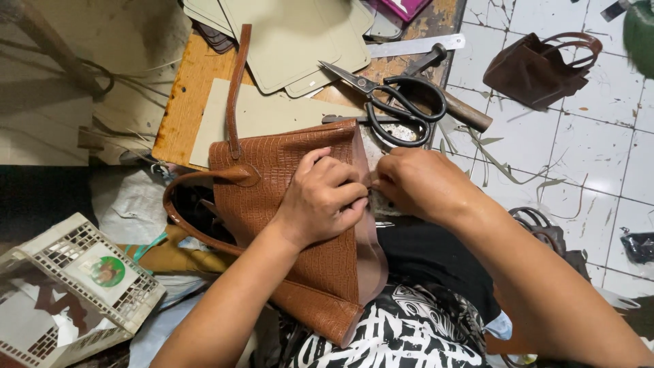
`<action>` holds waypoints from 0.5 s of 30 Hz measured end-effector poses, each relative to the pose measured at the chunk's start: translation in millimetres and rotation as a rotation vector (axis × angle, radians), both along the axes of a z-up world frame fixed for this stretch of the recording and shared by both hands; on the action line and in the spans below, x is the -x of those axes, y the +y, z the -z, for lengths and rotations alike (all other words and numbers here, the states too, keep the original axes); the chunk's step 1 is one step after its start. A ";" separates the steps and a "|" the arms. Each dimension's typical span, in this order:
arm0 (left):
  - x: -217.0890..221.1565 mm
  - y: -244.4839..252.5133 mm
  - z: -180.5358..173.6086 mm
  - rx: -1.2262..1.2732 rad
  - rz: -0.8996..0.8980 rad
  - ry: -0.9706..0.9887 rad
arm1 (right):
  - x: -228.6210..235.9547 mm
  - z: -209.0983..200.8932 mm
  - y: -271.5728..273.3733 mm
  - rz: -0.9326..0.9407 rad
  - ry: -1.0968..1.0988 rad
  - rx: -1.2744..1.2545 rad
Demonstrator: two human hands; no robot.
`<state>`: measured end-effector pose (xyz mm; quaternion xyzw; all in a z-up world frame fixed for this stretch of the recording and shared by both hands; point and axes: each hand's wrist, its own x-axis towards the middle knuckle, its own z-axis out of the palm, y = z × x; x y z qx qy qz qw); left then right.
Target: Assembling a leather handbag by folding components, hammering seams, and trimming edges with scissors.
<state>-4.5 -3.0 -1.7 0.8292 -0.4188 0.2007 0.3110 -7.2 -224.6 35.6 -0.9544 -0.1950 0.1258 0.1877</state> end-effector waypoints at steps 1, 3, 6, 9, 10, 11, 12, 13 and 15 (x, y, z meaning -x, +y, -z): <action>-0.1 -0.5 -1.0 0.000 -0.005 0.004 | 1.2 -0.2 -0.1 -0.005 -0.017 0.000; 0.4 -1.3 -1.5 0.001 -0.013 -0.013 | 6.1 -2.3 -1.1 -0.001 -0.060 -0.021; 0.3 -3.1 -0.8 0.007 -0.043 -0.058 | 6.9 -3.2 -7.0 0.047 -0.265 -0.016; 1.7 -3.2 -4.0 -0.003 -0.086 -0.118 | -4.6 -11.0 -15.5 0.160 -0.453 0.079; 0.7 -3.9 -6.6 -0.018 -0.107 -0.153 | -11.0 -16.2 -19.2 0.232 -0.482 0.147; 1.9 -3.6 -6.2 -0.014 -0.109 -0.162 | -16.5 -14.1 -21.5 0.231 -0.492 0.149; 2.1 -3.1 -6.0 -0.023 -0.102 -0.159 | -22.2 -12.0 -23.7 0.251 -0.392 0.137; 2.1 -2.6 -5.6 -0.032 -0.095 -0.157 | -28.2 -10.0 -26.0 0.272 -0.292 0.126; 6.5 -2.2 -5.8 -0.040 -0.104 -0.148 | -36.3 -12.4 -24.5 0.290 -0.209 0.129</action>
